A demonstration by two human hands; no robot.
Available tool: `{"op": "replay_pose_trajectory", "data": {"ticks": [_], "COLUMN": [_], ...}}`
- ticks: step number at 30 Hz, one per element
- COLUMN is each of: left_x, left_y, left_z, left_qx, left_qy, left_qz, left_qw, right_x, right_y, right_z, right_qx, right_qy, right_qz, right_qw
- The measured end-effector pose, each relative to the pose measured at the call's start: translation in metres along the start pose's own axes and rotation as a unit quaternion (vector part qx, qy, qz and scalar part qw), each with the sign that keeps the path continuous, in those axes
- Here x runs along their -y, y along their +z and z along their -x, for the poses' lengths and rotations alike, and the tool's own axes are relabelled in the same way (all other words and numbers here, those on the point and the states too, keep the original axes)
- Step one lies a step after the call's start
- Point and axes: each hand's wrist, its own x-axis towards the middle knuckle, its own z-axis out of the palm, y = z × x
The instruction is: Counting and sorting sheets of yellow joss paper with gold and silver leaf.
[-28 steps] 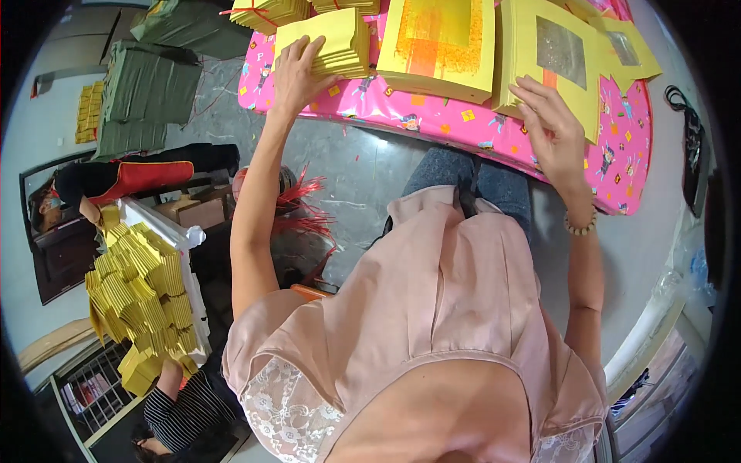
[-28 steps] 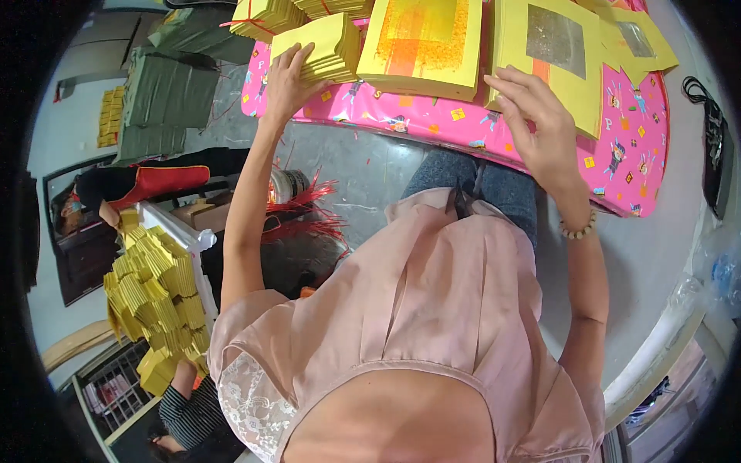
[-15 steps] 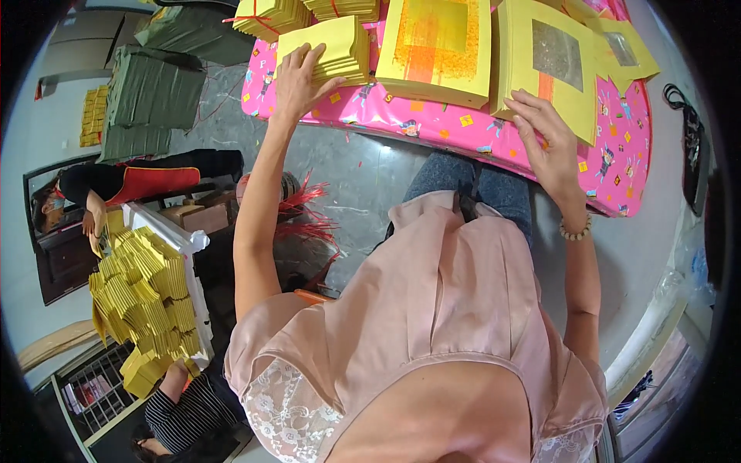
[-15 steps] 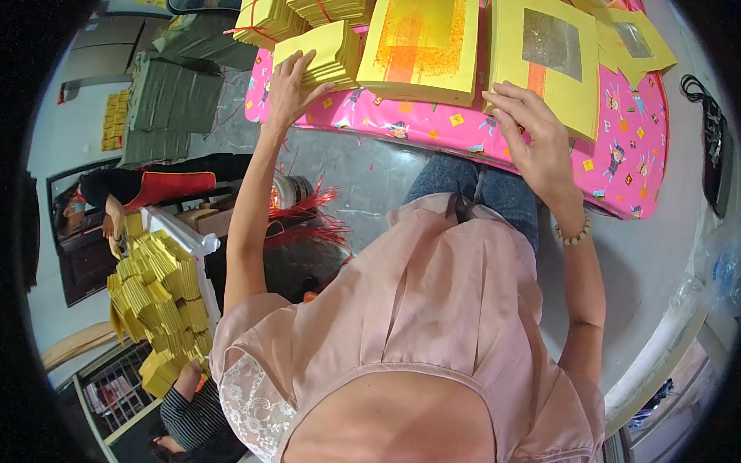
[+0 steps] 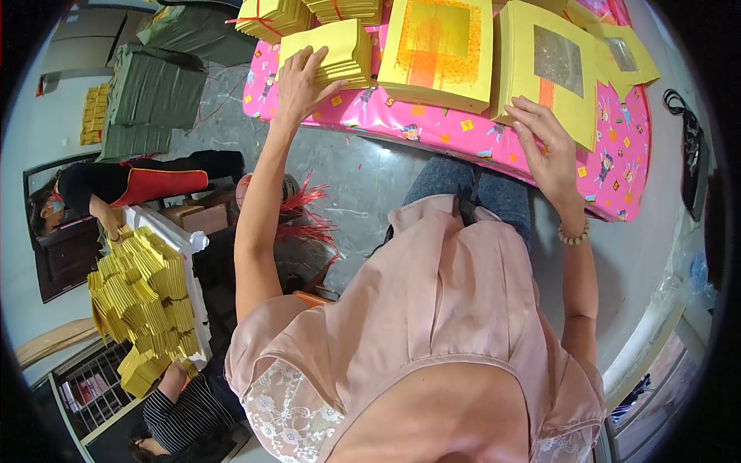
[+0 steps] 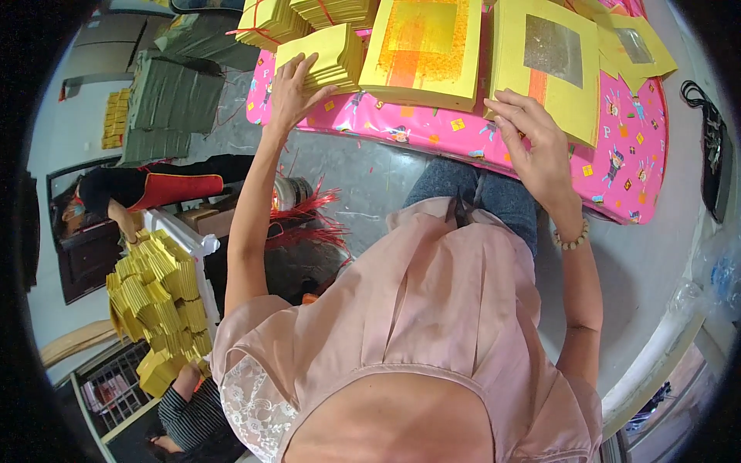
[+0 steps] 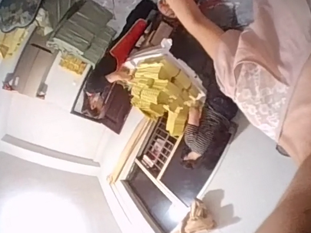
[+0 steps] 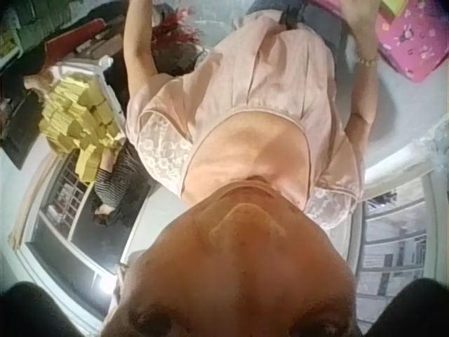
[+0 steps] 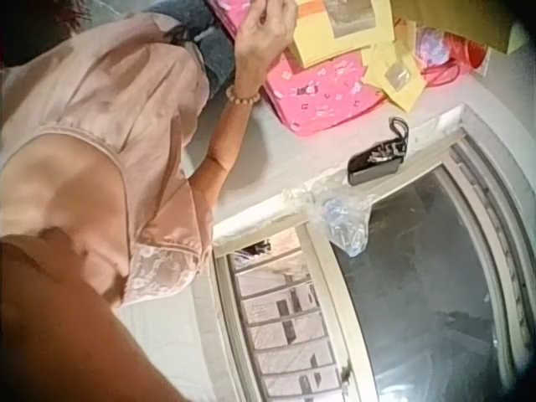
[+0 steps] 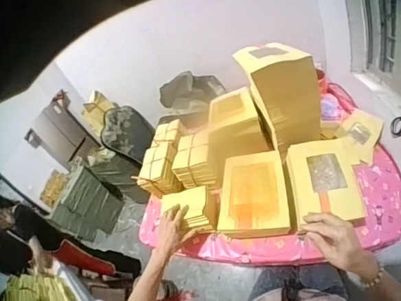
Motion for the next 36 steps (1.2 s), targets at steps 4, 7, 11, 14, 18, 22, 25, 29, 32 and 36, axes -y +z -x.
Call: {"op": "replay_pose_trajectory", "data": {"ticks": [4, 7, 11, 14, 18, 22, 25, 29, 32, 36], "left_x": [0.003, 0.003, -0.001, 0.0, 0.001, -0.001, 0.001, 0.007, 0.014, 0.01], "left_y": [-0.001, 0.0, -0.004, -0.008, -0.008, -0.006, -0.007, -0.021, -0.026, -0.041], "left_z": [0.0, -0.001, -0.002, -0.003, -0.002, -0.005, -0.007, -0.016, -0.029, -0.054], "left_qx": [0.006, 0.006, 0.009, 0.041, 0.018, 0.018, 0.025, 0.069, 0.106, 0.137], "left_qy": [-0.01, -0.011, -0.014, -0.024, -0.012, -0.016, -0.015, -0.047, -0.069, -0.08], "left_qz": [0.009, 0.011, 0.008, 0.024, 0.033, 0.052, 0.055, 0.082, 0.059, 0.016], "left_qw": [1.0, 1.0, 1.0, 0.999, 0.999, 0.998, 0.998, 0.993, 0.99, 0.987], "right_x": [-0.001, -0.001, -0.002, 0.002, 0.003, 0.009, 0.008, -0.01, -0.026, -0.047], "right_y": [0.001, 0.0, -0.001, -0.003, -0.007, -0.018, -0.029, -0.055, -0.076, -0.094], "right_z": [-0.001, -0.001, -0.001, -0.001, 0.0, 0.001, 0.004, 0.008, 0.015, 0.021], "right_qx": [0.001, 0.001, 0.001, 0.003, -0.009, -0.026, -0.044, -0.075, -0.057, -0.004], "right_qy": [-0.001, -0.002, -0.007, -0.007, -0.001, 0.002, 0.008, -0.008, 0.0, -0.041], "right_qz": [0.0, -0.003, -0.001, 0.001, -0.035, -0.027, -0.012, 0.03, 0.087, 0.168], "right_qw": [1.0, 1.0, 1.0, 1.0, 0.999, 0.999, 0.999, 0.997, 0.995, 0.985]}}
